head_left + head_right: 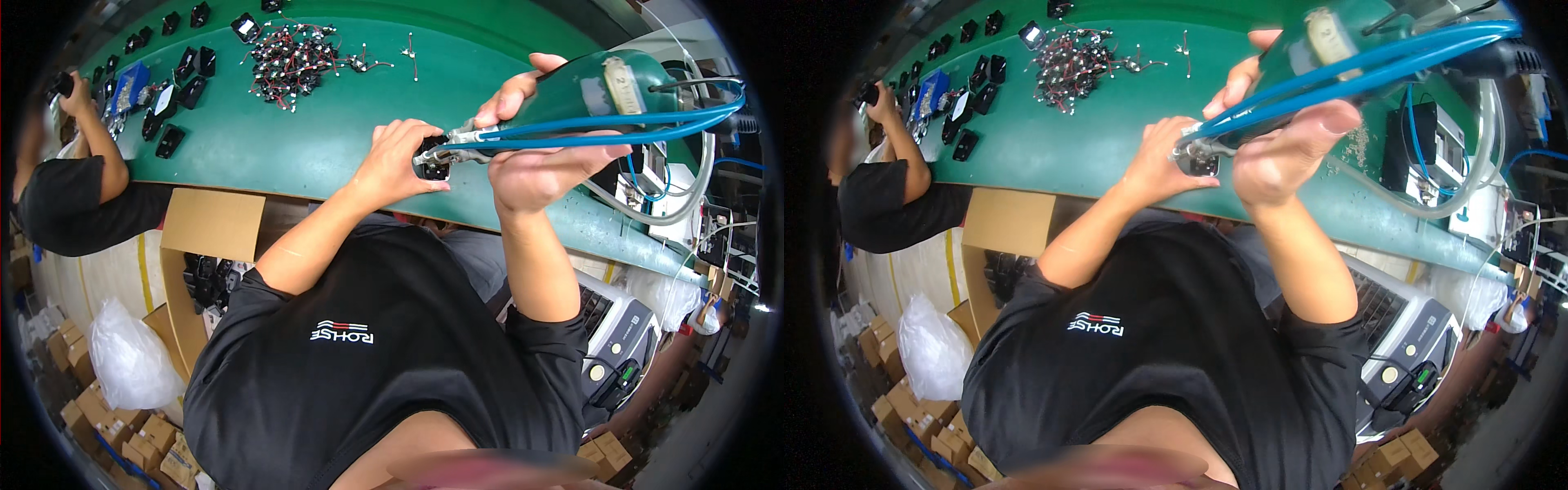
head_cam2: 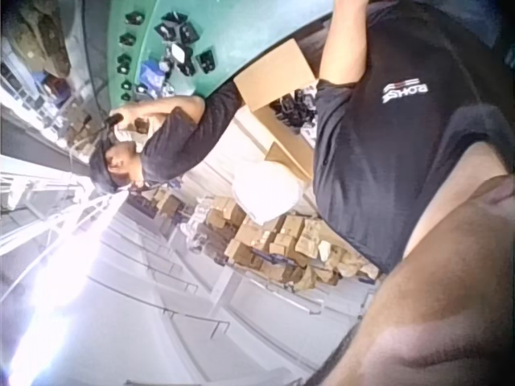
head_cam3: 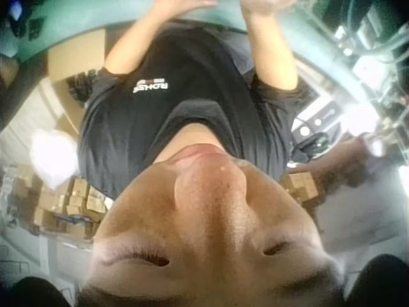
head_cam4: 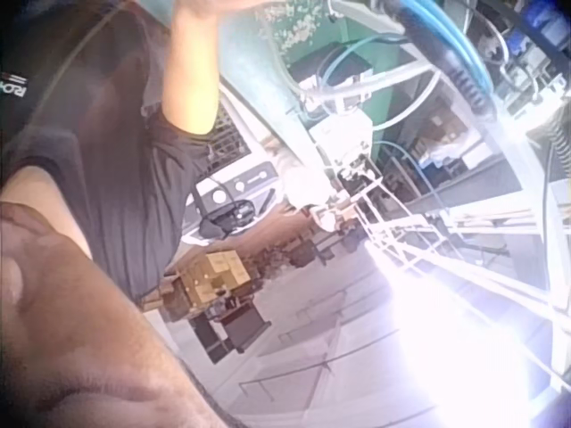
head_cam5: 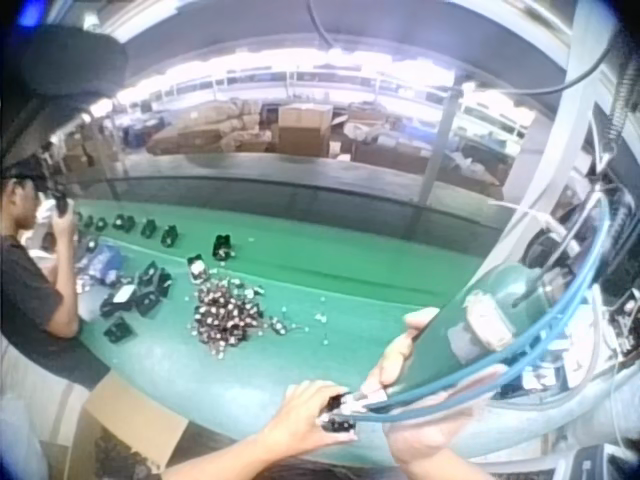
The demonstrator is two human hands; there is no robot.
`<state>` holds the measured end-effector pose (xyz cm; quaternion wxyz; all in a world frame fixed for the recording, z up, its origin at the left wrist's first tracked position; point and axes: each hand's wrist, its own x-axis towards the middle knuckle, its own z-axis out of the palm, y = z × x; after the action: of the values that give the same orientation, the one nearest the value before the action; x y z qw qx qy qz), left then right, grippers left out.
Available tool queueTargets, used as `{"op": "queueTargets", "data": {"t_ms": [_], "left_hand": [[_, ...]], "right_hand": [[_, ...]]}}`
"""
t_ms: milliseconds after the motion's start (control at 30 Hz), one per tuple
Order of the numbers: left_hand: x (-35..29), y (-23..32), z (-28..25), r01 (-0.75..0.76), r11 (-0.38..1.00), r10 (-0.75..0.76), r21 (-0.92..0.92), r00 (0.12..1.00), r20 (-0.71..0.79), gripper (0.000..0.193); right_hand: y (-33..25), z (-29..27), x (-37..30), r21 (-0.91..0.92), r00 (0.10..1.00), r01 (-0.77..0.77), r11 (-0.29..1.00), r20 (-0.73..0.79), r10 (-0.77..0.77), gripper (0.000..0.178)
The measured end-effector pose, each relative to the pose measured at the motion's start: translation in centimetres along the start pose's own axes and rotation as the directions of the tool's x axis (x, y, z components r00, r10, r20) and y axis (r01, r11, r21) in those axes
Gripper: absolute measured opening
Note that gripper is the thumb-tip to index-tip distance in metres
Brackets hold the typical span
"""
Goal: The person assembles electronic components by securing them into electronic casings with screws using a pneumatic screwdriver.
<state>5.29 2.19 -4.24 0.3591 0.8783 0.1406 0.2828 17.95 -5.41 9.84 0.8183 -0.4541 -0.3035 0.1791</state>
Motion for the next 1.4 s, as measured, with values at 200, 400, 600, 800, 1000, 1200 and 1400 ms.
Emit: {"op": "queueTargets", "data": {"t_ms": [200, 400, 600, 800, 1000, 1200, 1400], "left_hand": [[0.0, 0.3, 0.0, 0.009, 1.0, -0.009, -0.007, 1.0, 0.008, 0.08], [-0.2, 0.1, 0.1, -0.003, 1.0, 0.003, -0.029, 1.0, 0.005, 0.079], [0.1, -0.3, -0.1, -0.003, 1.0, 0.004, -0.016, 1.0, 0.001, 0.088], [0.6, 0.2, -3.3, 0.299, 0.896, -0.267, -0.328, 0.954, 0.14, 0.083], [7.1, -3.1, -9.7, 0.529, 0.134, -0.319, -0.838, 0.823, 0.469, 0.087], [19.1, -11.9, -13.1, 0.294, 0.795, -0.218, 0.531, 0.955, -0.202, 0.078], [22.1, -16.9, -13.2, 0.236, 0.595, -0.489, 0.768, 0.865, 0.113, 0.087]], "right_hand": [[0.0, -1.0, -0.3, -0.079, 0.987, -0.03, 0.996, 0.155, 0.042, 0.12], [1.0, -1.4, -1.1, 0.019, 0.983, -0.089, 0.996, 0.165, 0.085, 0.114], [0.8, 0.7, 0.5, -0.113, 0.999, 0.035, 0.993, 0.045, -0.03, 0.11], [-11.4, -2.9, 6.3, 0.184, 0.916, 0.139, 0.973, 0.349, -0.197, 0.108], [-9.8, -5.4, 3.3, -0.274, 0.981, 0.193, 0.942, 0.066, -0.181, 0.088], [-5.7, -9.1, 0.6, -0.377, 0.973, 0.225, 0.899, 0.036, -0.228, 0.078], [-6.9, -9.6, 1.9, -0.475, 0.951, 0.261, 0.84, -0.026, -0.309, 0.072]]}}
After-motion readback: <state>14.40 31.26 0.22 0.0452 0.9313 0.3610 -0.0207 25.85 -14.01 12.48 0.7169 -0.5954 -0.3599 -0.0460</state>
